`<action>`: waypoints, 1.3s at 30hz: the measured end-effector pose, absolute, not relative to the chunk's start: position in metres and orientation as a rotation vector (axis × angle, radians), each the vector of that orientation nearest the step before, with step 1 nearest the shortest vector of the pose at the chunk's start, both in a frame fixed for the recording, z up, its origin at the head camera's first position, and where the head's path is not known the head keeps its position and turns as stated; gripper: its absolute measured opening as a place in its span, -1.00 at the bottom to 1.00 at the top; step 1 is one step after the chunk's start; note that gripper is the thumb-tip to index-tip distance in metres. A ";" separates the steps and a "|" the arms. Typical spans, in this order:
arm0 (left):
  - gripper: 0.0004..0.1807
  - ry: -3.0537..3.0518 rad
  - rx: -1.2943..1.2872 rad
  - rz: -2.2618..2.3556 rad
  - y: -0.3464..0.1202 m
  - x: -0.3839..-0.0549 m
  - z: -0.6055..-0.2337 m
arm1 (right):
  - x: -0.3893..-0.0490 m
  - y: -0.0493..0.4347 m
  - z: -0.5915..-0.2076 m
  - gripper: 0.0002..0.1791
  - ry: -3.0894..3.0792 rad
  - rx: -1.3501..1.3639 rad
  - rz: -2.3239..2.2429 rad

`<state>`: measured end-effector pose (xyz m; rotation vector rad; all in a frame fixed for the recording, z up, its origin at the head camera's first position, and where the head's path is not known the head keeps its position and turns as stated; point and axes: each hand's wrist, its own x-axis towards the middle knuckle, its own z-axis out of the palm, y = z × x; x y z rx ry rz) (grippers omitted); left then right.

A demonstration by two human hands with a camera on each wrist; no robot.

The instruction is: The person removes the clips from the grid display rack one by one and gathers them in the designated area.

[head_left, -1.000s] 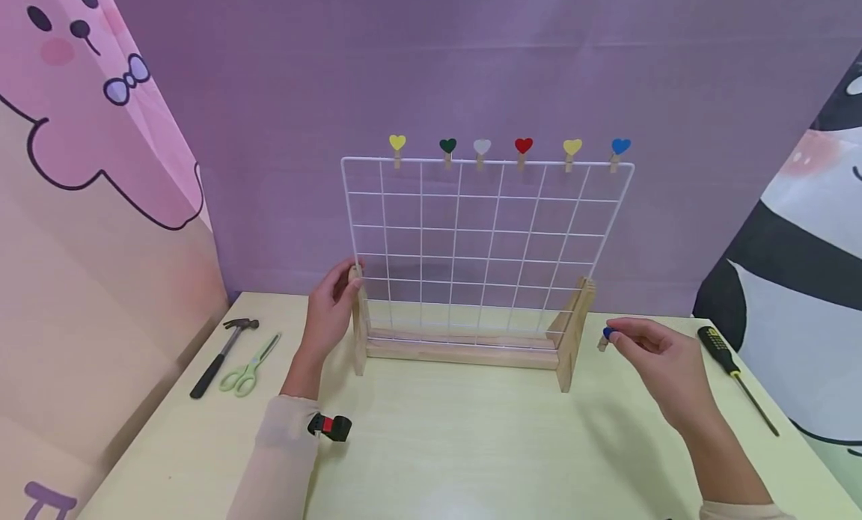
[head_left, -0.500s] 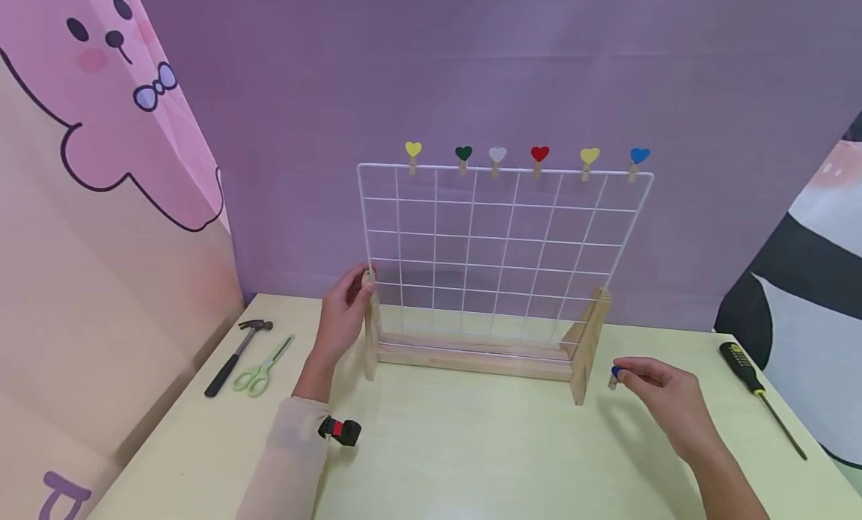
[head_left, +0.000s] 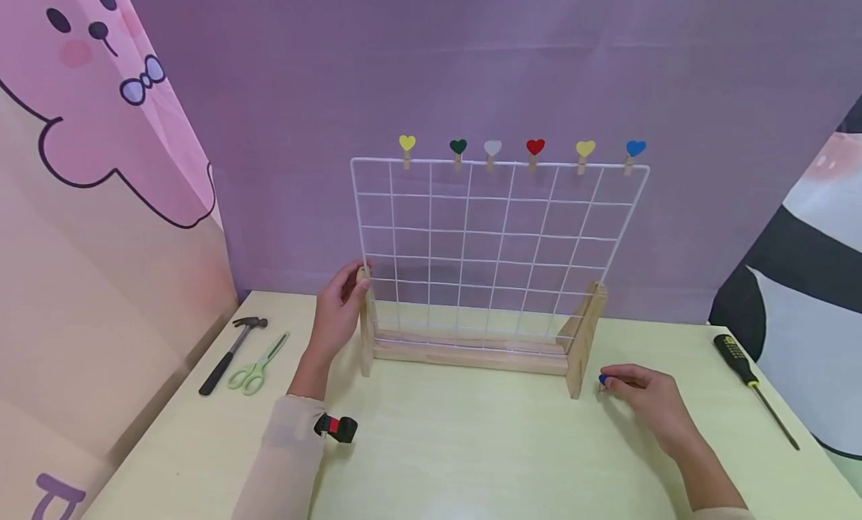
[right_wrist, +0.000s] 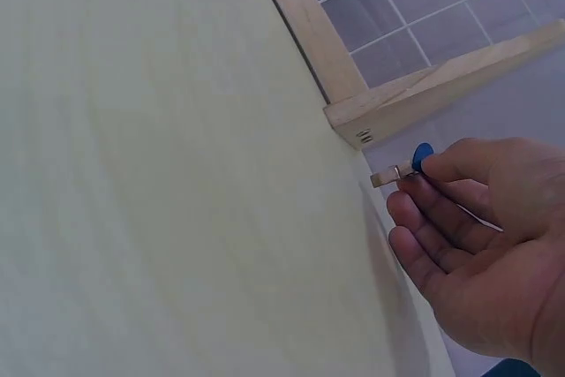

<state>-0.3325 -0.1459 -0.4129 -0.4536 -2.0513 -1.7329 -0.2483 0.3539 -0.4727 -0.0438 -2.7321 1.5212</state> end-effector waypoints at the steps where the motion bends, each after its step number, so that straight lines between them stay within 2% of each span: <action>1: -0.57 -2.050 -0.458 -1.734 -0.146 -0.333 -0.413 | -0.249 0.354 -0.474 -0.53 -2.737 -0.039 1.519; 39: -0.58 -2.028 -0.462 -1.727 -0.144 -0.333 -0.415 | -0.252 0.346 -0.495 -0.66 -2.758 -0.017 1.164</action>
